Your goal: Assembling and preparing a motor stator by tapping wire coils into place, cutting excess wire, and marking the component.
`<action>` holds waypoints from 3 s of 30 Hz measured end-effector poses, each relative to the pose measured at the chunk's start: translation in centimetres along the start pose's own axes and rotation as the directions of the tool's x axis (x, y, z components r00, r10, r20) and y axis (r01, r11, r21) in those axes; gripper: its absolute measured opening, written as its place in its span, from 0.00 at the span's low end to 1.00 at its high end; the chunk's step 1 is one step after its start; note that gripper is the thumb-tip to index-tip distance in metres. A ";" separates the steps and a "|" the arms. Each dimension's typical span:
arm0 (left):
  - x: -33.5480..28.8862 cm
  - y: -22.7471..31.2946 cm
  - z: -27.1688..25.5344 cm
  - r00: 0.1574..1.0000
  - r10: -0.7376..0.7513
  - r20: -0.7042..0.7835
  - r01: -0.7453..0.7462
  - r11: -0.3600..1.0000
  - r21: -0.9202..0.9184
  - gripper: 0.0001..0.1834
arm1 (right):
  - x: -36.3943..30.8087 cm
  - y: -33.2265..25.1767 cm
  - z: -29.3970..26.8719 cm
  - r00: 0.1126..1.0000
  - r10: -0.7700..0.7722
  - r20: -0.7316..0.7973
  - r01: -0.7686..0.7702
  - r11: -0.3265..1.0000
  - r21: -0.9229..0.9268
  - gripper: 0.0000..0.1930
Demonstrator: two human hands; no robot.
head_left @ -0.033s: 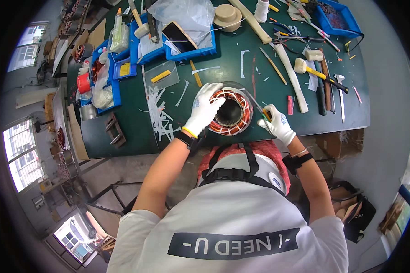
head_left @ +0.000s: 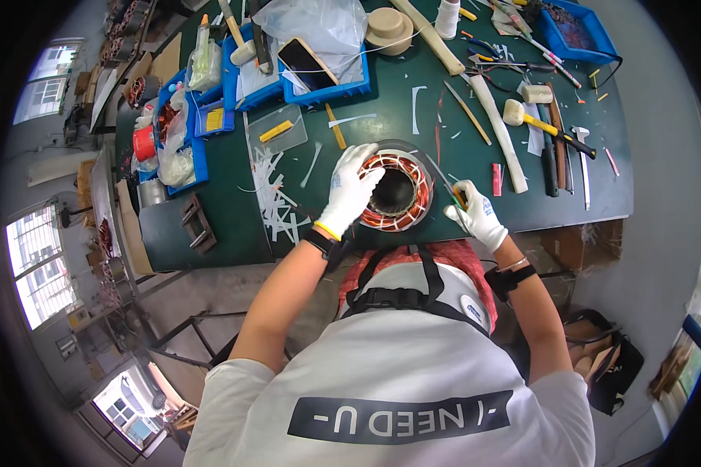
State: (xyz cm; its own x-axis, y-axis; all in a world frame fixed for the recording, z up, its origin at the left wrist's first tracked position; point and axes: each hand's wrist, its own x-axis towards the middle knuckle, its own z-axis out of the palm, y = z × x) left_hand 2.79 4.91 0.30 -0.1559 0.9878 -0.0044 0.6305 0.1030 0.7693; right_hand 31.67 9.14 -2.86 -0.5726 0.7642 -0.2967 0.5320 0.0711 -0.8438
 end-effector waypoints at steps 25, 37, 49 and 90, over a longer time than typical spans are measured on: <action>3.7 2.2 -0.4 0.970 0.204 0.132 -0.220 0.969 0.114 0.18 | 0.4 -2.0 2.7 0.986 -0.051 -0.159 0.030 0.991 -0.132 0.28; 1.1 3.5 0.6 0.994 -0.029 -0.109 0.032 0.999 0.027 0.17 | -1.7 -0.3 2.3 0.988 0.017 -0.156 0.002 0.993 0.120 0.30; 3.9 1.9 -0.9 0.984 0.080 0.160 -0.095 0.992 0.088 0.17 | -0.3 -2.8 3.2 0.982 -0.082 -0.172 0.043 0.974 -0.222 0.30; 9.0 7.7 -0.5 0.777 -0.164 0.608 -0.029 0.955 0.296 0.49 | 8.0 -1.7 -9.5 0.660 -0.048 -0.750 -0.127 0.976 -0.175 0.33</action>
State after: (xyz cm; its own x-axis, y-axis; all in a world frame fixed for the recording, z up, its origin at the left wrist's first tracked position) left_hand 5.87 14.56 6.46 0.2373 0.8217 -0.5181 0.8314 0.1041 0.5458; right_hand 32.10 21.18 0.45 0.0641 0.9816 0.1798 0.7012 0.0839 -0.7080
